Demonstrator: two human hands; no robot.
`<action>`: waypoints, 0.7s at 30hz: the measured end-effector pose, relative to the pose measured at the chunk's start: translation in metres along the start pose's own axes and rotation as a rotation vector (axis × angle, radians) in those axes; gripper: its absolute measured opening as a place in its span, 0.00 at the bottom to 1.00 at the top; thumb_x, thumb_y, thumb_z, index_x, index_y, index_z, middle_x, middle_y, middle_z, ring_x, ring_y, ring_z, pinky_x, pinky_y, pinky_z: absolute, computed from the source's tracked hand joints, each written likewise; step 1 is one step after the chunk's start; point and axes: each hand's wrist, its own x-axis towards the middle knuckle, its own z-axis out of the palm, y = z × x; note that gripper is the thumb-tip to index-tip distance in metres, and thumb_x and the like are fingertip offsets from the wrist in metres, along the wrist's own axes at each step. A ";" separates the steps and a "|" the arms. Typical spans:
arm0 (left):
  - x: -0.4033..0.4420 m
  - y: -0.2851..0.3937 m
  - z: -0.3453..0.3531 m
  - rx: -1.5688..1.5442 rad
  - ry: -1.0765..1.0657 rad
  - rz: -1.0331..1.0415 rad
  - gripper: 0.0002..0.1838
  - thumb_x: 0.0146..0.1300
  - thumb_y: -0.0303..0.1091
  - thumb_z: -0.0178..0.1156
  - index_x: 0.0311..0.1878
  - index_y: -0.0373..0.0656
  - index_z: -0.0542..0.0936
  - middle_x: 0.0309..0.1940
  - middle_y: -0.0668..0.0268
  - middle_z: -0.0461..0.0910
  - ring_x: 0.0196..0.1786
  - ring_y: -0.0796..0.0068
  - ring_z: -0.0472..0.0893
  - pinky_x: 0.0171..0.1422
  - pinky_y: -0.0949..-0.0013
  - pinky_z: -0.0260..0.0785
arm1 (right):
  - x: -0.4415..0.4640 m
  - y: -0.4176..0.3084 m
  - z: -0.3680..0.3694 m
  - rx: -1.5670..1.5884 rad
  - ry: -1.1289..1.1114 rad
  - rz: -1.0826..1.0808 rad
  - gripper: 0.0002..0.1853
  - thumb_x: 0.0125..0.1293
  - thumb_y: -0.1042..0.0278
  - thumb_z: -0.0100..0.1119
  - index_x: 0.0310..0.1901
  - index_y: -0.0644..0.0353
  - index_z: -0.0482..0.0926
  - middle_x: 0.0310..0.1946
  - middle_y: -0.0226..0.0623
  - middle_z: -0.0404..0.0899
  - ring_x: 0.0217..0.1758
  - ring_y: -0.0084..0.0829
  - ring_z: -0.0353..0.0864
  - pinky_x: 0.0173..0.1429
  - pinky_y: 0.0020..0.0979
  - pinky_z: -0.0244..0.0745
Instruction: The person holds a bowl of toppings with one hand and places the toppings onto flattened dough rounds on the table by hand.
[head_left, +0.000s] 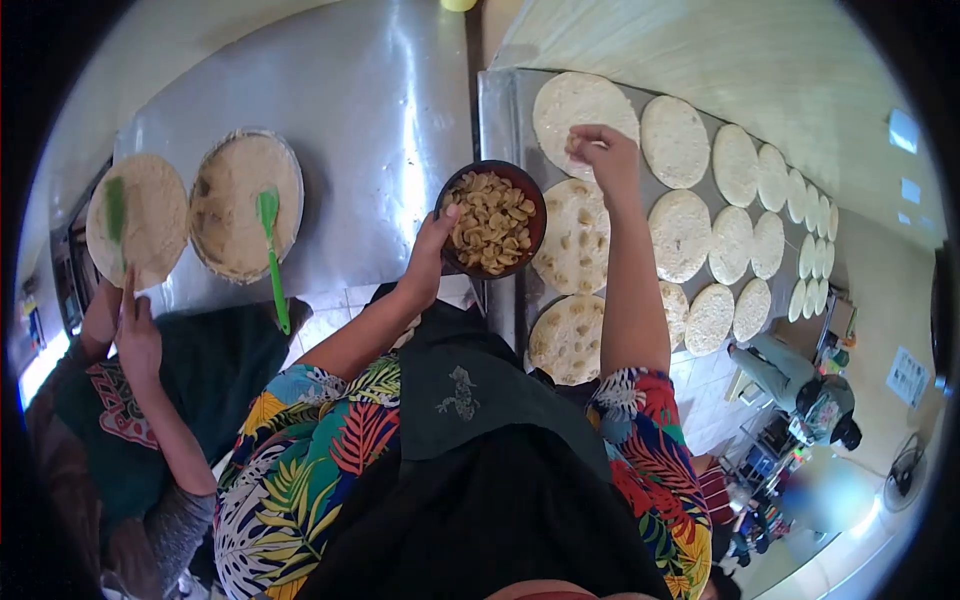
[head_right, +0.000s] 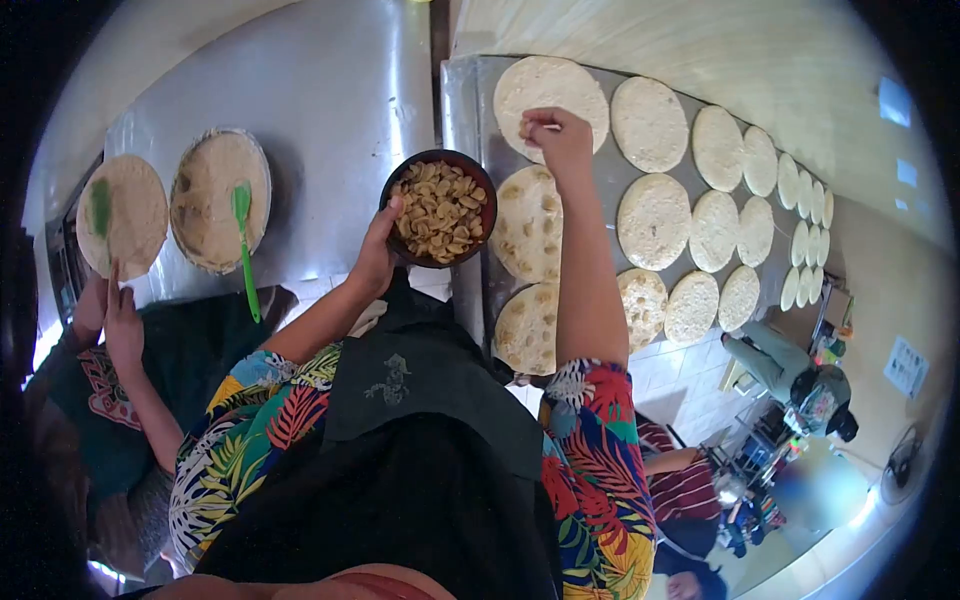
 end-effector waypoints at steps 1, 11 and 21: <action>0.002 0.002 -0.005 0.015 0.006 0.000 0.34 0.63 0.56 0.52 0.60 0.36 0.64 0.52 0.60 0.73 0.51 0.72 0.76 0.57 0.69 0.69 | 0.017 0.008 0.005 -0.024 0.026 -0.002 0.10 0.52 0.79 0.57 0.38 0.66 0.82 0.28 0.37 0.82 0.30 0.23 0.80 0.37 0.22 0.73; -0.007 0.019 -0.028 -0.037 0.094 0.035 0.33 0.63 0.55 0.52 0.61 0.37 0.63 0.53 0.60 0.72 0.54 0.73 0.74 0.59 0.69 0.66 | 0.073 0.040 0.033 -0.539 0.122 -0.126 0.06 0.49 0.73 0.62 0.31 0.61 0.83 0.25 0.37 0.82 0.29 0.28 0.81 0.37 0.27 0.74; 0.006 0.027 -0.035 -0.077 0.086 0.110 0.32 0.63 0.55 0.52 0.60 0.37 0.65 0.52 0.61 0.74 0.54 0.73 0.75 0.60 0.69 0.65 | 0.036 0.008 0.054 -0.757 0.217 -0.307 0.08 0.52 0.68 0.63 0.35 0.56 0.79 0.31 0.38 0.78 0.32 0.34 0.78 0.37 0.33 0.72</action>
